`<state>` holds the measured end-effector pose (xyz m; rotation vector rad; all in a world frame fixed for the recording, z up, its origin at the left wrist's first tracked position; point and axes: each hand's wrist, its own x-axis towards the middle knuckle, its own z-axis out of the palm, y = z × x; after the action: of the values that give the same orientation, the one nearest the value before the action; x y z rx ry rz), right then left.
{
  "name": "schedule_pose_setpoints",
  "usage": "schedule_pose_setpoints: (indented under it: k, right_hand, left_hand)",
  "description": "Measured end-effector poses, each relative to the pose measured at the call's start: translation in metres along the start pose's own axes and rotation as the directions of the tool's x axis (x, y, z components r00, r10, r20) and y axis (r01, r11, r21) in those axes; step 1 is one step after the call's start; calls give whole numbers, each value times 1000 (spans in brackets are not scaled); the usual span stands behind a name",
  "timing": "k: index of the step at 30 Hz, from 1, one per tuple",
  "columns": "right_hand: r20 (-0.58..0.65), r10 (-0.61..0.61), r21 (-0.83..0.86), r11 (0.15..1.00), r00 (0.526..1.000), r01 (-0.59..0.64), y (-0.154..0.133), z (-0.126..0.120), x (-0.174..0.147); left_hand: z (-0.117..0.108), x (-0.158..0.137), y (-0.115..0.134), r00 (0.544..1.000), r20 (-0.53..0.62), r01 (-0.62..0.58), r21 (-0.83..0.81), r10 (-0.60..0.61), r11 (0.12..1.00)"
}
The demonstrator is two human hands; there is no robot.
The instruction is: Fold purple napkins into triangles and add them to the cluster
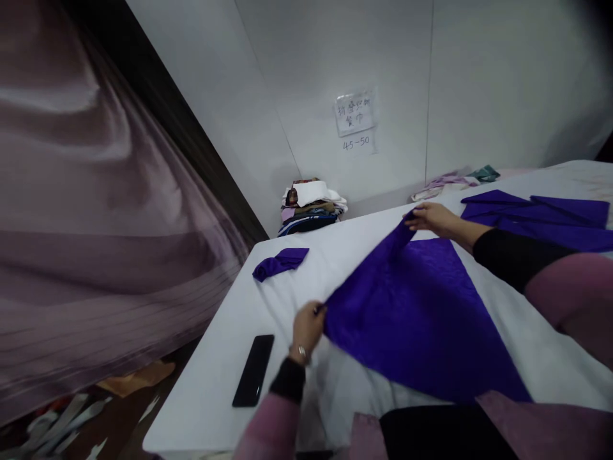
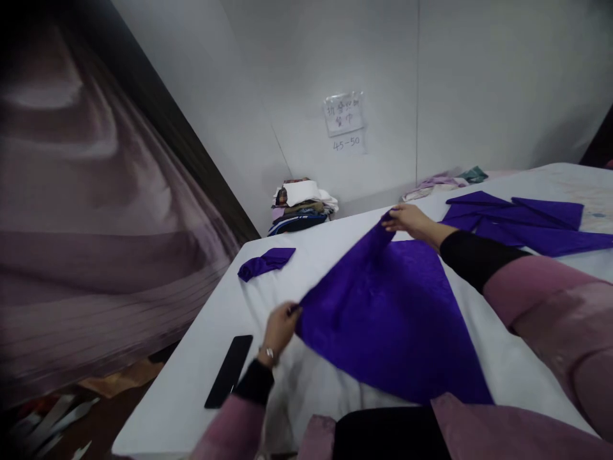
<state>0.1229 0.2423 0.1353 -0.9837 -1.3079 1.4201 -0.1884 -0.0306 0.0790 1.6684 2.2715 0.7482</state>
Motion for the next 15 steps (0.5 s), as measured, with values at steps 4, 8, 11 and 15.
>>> schedule_pose_setpoints:
  k: [4,8,11,15]
  right_hand:
    - [-121,-201,59,976,972,210,-77,-9,28]
    - [-179,-546,-3,832,819,554,-160,-25,22]
    - [-173,-663,-101,747,728,657,-195,-39,-9]
    - [-180,-661,-127,750,729,649,-197,-56,-61]
  left_hand:
    - [-87,106,49,935,-339,-85,58,100,995]
    - [-167,143,110,722,-655,-287,11,223,958]
    - [-199,125,136,621,-724,-442,-8,300,897]
    - [-203,80,130,649,-682,-511,-60,338,858]
